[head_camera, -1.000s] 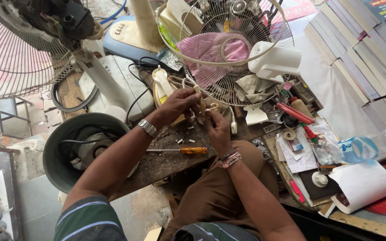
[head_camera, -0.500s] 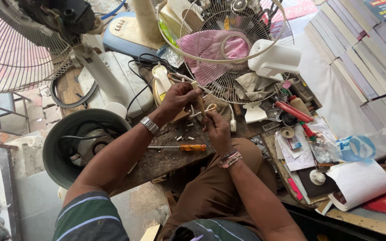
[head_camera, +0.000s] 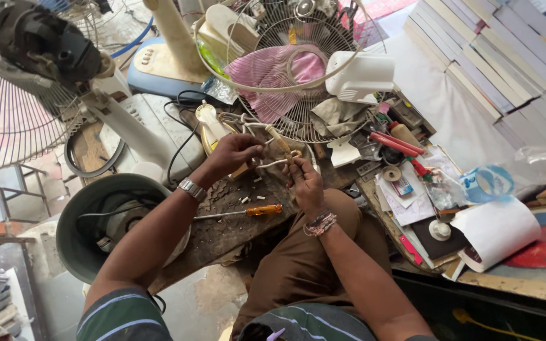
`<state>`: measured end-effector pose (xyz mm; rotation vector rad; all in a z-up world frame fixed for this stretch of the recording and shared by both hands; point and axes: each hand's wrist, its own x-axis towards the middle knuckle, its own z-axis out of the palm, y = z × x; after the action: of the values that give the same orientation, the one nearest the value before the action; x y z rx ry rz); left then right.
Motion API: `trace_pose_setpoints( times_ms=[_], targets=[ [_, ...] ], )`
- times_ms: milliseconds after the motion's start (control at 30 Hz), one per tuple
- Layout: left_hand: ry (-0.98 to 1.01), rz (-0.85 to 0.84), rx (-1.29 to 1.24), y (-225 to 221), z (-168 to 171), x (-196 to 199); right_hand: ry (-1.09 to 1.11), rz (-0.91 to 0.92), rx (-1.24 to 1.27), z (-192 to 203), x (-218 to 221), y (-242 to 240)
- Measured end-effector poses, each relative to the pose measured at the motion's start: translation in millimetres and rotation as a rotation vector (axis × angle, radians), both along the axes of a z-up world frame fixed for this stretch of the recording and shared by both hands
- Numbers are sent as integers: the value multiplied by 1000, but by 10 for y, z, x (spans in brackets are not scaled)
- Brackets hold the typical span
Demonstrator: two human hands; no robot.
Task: The person sits at a cluttered workbench and uses a screwdriver to open a small white electrical component. They then strip the wire ends and twist them together by hand.
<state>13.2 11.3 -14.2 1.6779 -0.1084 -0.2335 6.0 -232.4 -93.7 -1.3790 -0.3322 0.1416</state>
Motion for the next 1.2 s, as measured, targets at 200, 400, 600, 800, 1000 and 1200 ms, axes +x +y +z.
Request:
trace_pose_setpoints(
  times_ms=[200,400,600,800,1000,1200],
  targets=[
    [-6,15,238,187,51,-79,59,36,59,-85,64,-21],
    [-121,9,452,200,254,-152,110,65,144,-57,82,-39],
    [-327,-59,750,130,451,-220,141,18,173,84,83,-47],
    [-204,-32,615,-116,467,-214,117,-1,172,126,73,-55],
    [72,92,103,-643,394,4,86,-6,234,-20,101,-44],
    [85,160,3,-995,284,113,100,-33,233,-84,188,-97]
  ],
)
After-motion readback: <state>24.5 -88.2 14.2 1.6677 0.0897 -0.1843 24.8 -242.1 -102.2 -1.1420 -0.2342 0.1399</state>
